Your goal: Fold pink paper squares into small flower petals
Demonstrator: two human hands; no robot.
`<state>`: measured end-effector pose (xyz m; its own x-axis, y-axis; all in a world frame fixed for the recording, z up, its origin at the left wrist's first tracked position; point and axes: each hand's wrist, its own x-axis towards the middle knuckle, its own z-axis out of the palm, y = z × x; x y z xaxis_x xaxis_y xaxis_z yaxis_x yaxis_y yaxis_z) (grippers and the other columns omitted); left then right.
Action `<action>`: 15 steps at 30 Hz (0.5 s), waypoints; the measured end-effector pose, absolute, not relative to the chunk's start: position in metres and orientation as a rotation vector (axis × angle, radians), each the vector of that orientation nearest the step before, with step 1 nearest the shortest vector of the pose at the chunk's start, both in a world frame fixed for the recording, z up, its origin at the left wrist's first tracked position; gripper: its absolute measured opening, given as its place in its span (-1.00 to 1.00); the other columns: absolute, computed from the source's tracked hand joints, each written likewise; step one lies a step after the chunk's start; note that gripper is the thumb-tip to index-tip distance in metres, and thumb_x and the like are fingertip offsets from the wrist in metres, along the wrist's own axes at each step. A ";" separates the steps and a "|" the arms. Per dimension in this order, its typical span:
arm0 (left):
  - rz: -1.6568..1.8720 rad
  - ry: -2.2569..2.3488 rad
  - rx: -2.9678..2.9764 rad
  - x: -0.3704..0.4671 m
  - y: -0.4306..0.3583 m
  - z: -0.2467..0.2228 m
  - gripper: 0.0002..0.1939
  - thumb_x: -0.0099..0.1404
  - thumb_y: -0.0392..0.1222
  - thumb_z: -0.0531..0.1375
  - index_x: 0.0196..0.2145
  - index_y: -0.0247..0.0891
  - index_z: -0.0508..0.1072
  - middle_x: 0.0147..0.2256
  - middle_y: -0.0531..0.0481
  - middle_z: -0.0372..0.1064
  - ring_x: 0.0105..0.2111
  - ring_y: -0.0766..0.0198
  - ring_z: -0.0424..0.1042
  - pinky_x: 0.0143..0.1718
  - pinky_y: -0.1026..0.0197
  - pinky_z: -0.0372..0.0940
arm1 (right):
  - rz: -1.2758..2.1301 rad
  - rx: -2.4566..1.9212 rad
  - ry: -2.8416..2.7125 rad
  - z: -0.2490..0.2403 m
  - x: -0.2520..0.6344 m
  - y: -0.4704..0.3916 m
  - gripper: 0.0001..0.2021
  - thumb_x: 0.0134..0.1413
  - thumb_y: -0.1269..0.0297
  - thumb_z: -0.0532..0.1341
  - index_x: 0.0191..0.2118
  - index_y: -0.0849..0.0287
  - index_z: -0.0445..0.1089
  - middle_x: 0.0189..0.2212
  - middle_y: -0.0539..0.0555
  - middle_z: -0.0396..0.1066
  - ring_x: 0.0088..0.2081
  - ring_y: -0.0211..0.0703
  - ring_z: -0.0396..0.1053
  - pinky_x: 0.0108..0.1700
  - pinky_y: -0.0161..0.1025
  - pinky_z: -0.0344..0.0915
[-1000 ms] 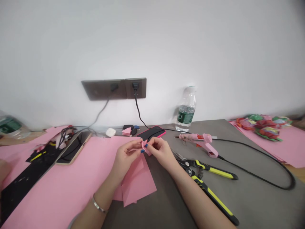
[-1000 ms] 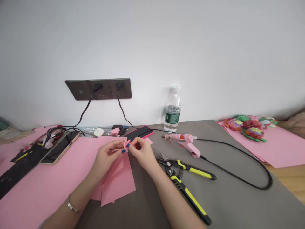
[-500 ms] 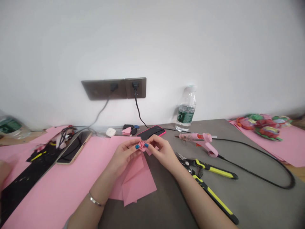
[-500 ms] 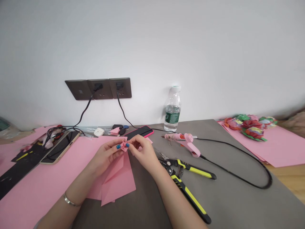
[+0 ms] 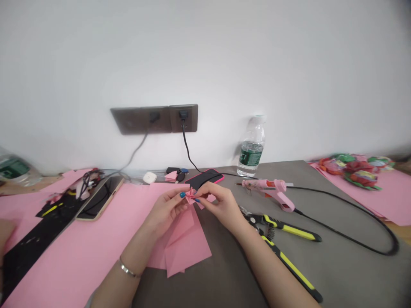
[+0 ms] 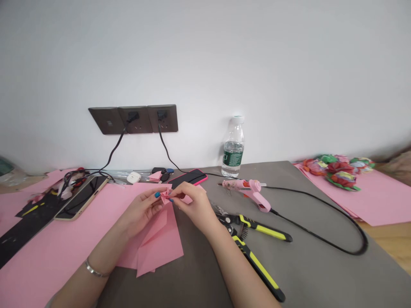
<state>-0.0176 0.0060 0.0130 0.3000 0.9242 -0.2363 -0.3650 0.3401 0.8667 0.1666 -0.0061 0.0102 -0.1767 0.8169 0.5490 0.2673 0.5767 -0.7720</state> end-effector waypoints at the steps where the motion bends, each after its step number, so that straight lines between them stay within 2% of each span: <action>1: 1.006 0.862 0.809 -0.016 0.005 0.012 -0.76 0.11 -0.18 0.38 -0.23 -0.27 0.63 -0.24 -0.11 0.58 -0.36 0.34 0.50 -0.38 0.40 0.39 | 0.591 -0.917 -1.739 0.010 0.166 -0.006 -0.90 0.18 0.33 0.22 -0.36 0.12 0.46 -0.41 0.05 0.46 -0.36 -0.15 0.41 -0.28 -0.23 0.34; 3: 1.038 0.854 0.832 -0.012 0.003 0.010 -0.74 0.12 -0.15 0.38 -0.21 -0.26 0.63 -0.16 -0.13 0.57 -0.29 0.29 0.51 -0.32 0.37 0.39 | 0.525 -0.940 -1.755 0.010 0.163 -0.007 -0.89 0.18 0.37 0.20 -0.38 0.12 0.42 -0.43 0.04 0.41 -0.37 -0.16 0.38 -0.30 -0.24 0.33; 6: 1.094 0.842 0.896 -0.007 -0.001 0.006 -0.70 0.15 -0.12 0.35 -0.14 -0.22 0.62 -0.04 -0.14 0.52 -0.12 0.18 0.50 -0.08 0.24 0.39 | 0.488 -0.982 -1.757 0.009 0.160 -0.008 -0.87 0.15 0.45 0.19 -0.41 0.13 0.39 -0.44 0.03 0.37 -0.37 -0.17 0.35 -0.30 -0.26 0.31; 9: 1.126 0.884 1.075 -0.004 -0.006 0.005 -0.70 0.25 -0.12 0.26 -0.06 -0.17 0.57 0.09 -0.10 0.42 0.09 0.11 0.37 0.11 0.15 0.27 | 0.490 -1.043 -1.712 0.006 0.156 -0.008 -0.86 0.12 0.49 0.18 -0.40 0.13 0.37 -0.45 0.02 0.37 -0.37 -0.18 0.33 -0.30 -0.27 0.30; 11: 1.125 0.915 1.236 -0.004 -0.008 0.007 -0.69 0.30 -0.14 0.21 -0.02 -0.15 0.55 0.13 -0.09 0.38 0.14 0.10 0.32 0.16 0.12 0.23 | 0.504 -1.078 -1.657 0.003 0.154 -0.008 -0.87 0.10 0.48 0.18 -0.40 0.12 0.39 -0.46 0.01 0.38 -0.39 -0.18 0.33 -0.31 -0.27 0.29; 15: 1.165 0.979 1.503 -0.005 -0.009 0.011 -0.69 0.31 -0.19 0.17 -0.02 -0.15 0.55 0.07 -0.10 0.41 0.12 0.12 0.33 0.17 0.12 0.21 | 0.681 -1.115 -1.473 -0.001 0.151 -0.007 -0.92 0.06 0.39 0.20 -0.42 0.14 0.40 -0.49 0.01 0.42 -0.44 -0.19 0.35 -0.37 -0.28 0.30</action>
